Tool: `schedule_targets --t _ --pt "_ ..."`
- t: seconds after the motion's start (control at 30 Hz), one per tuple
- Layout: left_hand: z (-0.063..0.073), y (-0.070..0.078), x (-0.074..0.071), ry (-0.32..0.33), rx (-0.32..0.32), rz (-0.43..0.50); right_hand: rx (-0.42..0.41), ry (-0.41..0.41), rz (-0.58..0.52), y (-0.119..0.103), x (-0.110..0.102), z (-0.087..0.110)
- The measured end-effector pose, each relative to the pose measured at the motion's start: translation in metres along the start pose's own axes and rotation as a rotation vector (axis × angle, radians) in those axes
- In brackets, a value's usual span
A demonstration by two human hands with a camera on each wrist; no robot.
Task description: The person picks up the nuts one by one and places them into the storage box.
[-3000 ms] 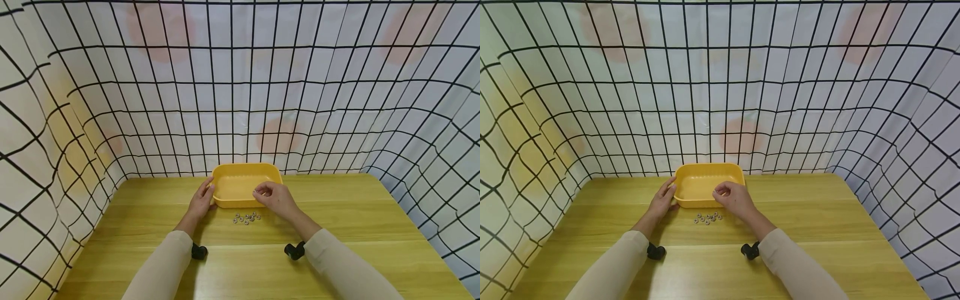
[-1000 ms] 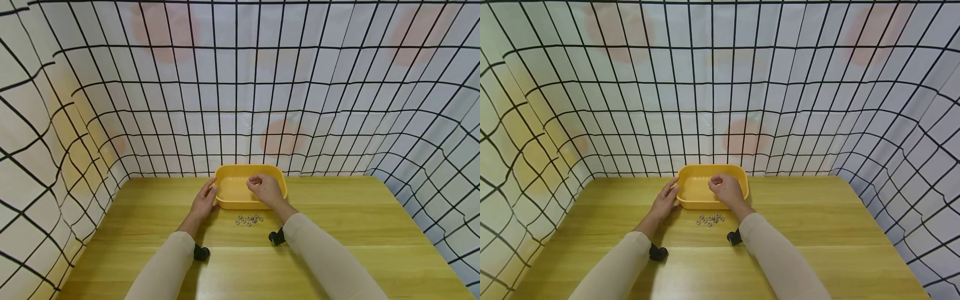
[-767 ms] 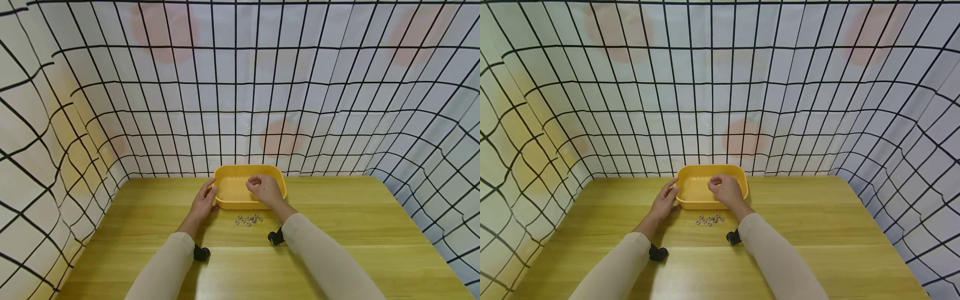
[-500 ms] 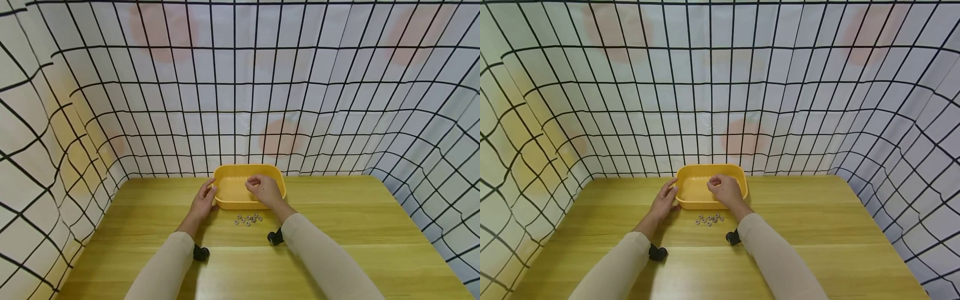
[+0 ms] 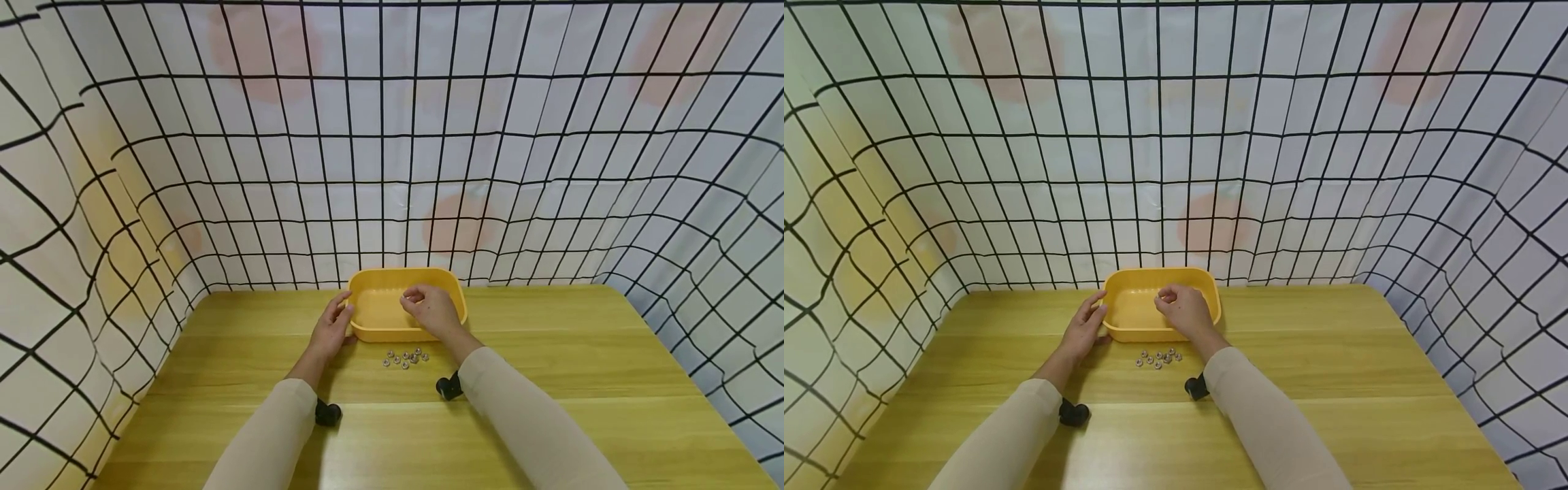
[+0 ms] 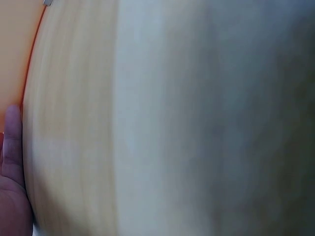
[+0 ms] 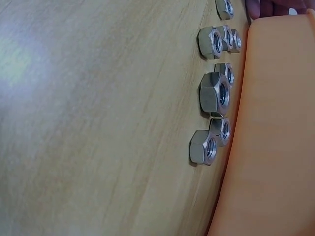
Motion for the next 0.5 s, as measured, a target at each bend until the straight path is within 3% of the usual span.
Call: schedule_targets --t 0.2,0.5 --pt "-0.0030 -0.0100 0.0004 0.013 0.001 -0.014 0.000 -0.004 -0.007 -0.0002 -0.0001 0.0010" --pt "-0.0024 -0.0077 0.0006 0.013 0.009 -0.012 -0.019 -0.002 -0.008 0.0004 -0.0012 0.0002"
Point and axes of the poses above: each hand's wrist, its own z-axis away from the middle knuckle, its own x-axis out of the palm, y = z × x, the point moved 1 cm from there along -z, towards the middle knuckle, and after that the axes turned 13 degrees about x, right-handed, at the moved point
